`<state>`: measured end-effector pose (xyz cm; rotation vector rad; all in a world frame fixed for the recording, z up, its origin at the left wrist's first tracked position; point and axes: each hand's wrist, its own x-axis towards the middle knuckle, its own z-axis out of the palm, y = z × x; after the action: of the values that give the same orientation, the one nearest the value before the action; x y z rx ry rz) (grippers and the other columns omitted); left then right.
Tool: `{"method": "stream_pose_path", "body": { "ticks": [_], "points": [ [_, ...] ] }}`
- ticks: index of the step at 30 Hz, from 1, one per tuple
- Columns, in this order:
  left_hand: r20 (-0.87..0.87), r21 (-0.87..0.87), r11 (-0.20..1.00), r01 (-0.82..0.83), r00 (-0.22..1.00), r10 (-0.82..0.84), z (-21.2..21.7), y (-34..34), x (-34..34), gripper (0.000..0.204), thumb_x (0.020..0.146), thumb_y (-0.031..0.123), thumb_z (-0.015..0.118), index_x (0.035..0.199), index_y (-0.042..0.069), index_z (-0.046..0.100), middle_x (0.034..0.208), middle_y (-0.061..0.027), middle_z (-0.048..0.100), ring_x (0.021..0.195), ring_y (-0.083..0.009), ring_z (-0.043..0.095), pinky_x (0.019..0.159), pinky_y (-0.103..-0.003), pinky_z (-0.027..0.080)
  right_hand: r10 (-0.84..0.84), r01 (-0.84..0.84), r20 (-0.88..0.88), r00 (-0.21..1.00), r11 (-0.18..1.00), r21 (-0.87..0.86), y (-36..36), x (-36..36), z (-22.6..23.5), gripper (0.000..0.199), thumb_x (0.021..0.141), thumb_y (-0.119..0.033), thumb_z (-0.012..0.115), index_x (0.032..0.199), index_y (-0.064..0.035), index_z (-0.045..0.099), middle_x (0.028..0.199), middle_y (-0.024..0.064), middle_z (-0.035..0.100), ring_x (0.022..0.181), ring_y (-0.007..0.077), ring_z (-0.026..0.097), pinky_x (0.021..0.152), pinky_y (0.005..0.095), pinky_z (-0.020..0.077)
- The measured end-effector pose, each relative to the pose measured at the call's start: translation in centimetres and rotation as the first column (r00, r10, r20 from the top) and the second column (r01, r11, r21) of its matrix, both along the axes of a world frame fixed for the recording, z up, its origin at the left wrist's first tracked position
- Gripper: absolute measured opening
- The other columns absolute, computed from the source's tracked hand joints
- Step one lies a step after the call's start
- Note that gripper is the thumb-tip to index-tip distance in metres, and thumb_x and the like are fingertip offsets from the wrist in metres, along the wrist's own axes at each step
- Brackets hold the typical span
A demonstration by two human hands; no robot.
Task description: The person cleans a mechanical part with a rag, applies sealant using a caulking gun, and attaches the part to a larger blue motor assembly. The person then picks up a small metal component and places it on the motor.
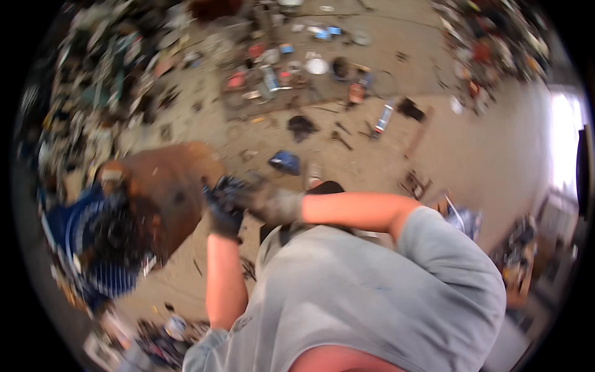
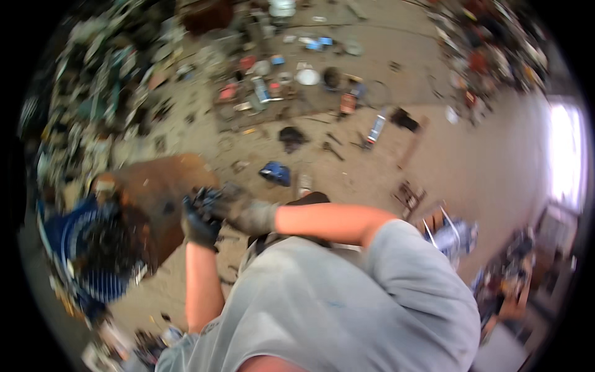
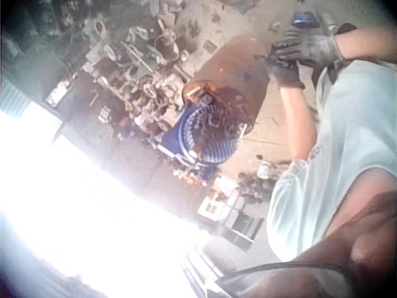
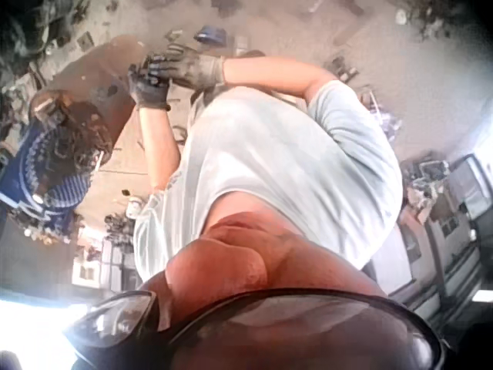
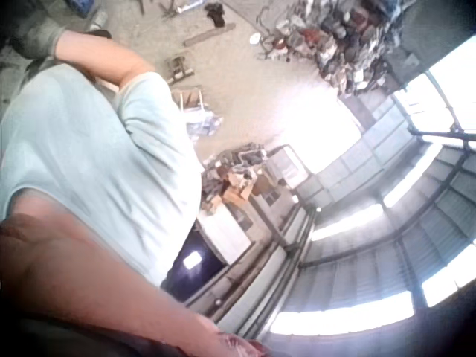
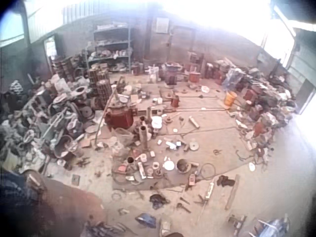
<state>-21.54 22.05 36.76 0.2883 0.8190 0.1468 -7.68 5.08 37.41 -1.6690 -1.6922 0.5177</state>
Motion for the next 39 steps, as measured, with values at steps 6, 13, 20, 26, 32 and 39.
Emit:
{"method": "stream_pose_path", "body": {
  "ticks": [6,13,20,26,32,39],
  "points": [
    [0.04,0.051,0.925,-0.376,0.927,0.374,-2.6,-4.6,-0.1,0.063,0.115,0.062,0.042,0.12,0.008,0.075,0.108,-0.0128,0.075,0.105,-0.0347,0.073,0.096,-0.042,0.064,-0.074,0.065,-0.033,0.997,0.976,-0.208,-0.3,6.5,-2.1,0.063,0.093,-0.029,0.077,0.15,-0.0076,0.063,0.15,0.0215,0.065,0.147,0.0444,0.051,0.124,0.0551,0.0395],
    [0.139,-0.004,0.841,-0.541,0.832,0.537,-2.7,-12.1,0.5,0.06,0.117,0.057,0.039,0.154,0.013,0.059,0.146,-0.0103,0.067,0.134,-0.0256,0.063,0.121,-0.04,0.046,0.237,-0.227,-0.072,0.969,0.965,0.134,1.8,0.4,1.9,0.067,0.105,-0.029,0.062,0.16,0.0051,0.047,0.162,0.0294,0.051,0.151,0.0494,0.048,0.126,0.0562,0.0358],
    [-0.278,-0.003,0.767,-0.641,0.738,0.615,-1.4,-10.7,-4.8,0.046,0.115,0.057,0.051,0.103,0.016,0.065,0.084,-0.0037,0.066,0.069,-0.0204,0.062,0.059,-0.04,0.051,0.54,-0.549,0.255,0.802,0.835,-0.043,3.0,-2.1,-0.4,0.071,0.091,-0.033,0.074,0.154,-0.0026,0.058,0.156,0.0248,0.059,0.146,0.0484,0.052,0.127,0.0602,0.0342],
    [-0.246,0.067,0.737,-0.673,0.705,0.666,-2.4,-11.9,-18.4,0.04,0.114,0.051,0.056,0.106,0.014,0.069,0.08,0.0004,0.064,0.067,-0.0128,0.063,0.054,-0.029,0.048,0.499,-0.218,0.138,0.856,0.59,-0.777,1.6,0.4,-8.9,0.059,0.099,-0.028,0.074,0.153,-0.0059,0.061,0.15,0.0242,0.065,0.136,0.0423,0.063,0.119,0.046,0.0485],
    [-0.39,0.199,0.435,-0.878,0.336,0.857,-21.1,-32.9,-39.1,0.036,0.112,0.047,0.061,0.112,0.012,0.071,0.083,0.0009,0.067,0.064,-0.011,0.058,0.06,-0.029,0.05,0.899,0.173,0.195,0.392,0.136,-0.976,-5.9,22.5,-13.0,0.044,0.103,-0.047,0.062,0.116,-0.0104,0.083,0.112,0.0184,0.082,0.103,0.0352,0.079,0.088,0.0491,0.0623],
    [-0.657,-0.369,0.623,0.689,0.281,-0.7,-15.3,-75.0,-53.3,0.04,0.11,0.024,0.049,0.134,0.007,0.077,0.151,-0.022,0.065,0.133,-0.0372,0.069,0.105,-0.049,0.057,0.037,0.167,0.165,0.986,-0.093,-0.982,-7.0,5.0,-9.3,0.044,0.102,-0.038,0.073,0.136,-0.0097,0.074,0.111,0.0106,0.08,0.095,0.0293,0.079,0.075,0.0444,0.0614]
  ]
}}
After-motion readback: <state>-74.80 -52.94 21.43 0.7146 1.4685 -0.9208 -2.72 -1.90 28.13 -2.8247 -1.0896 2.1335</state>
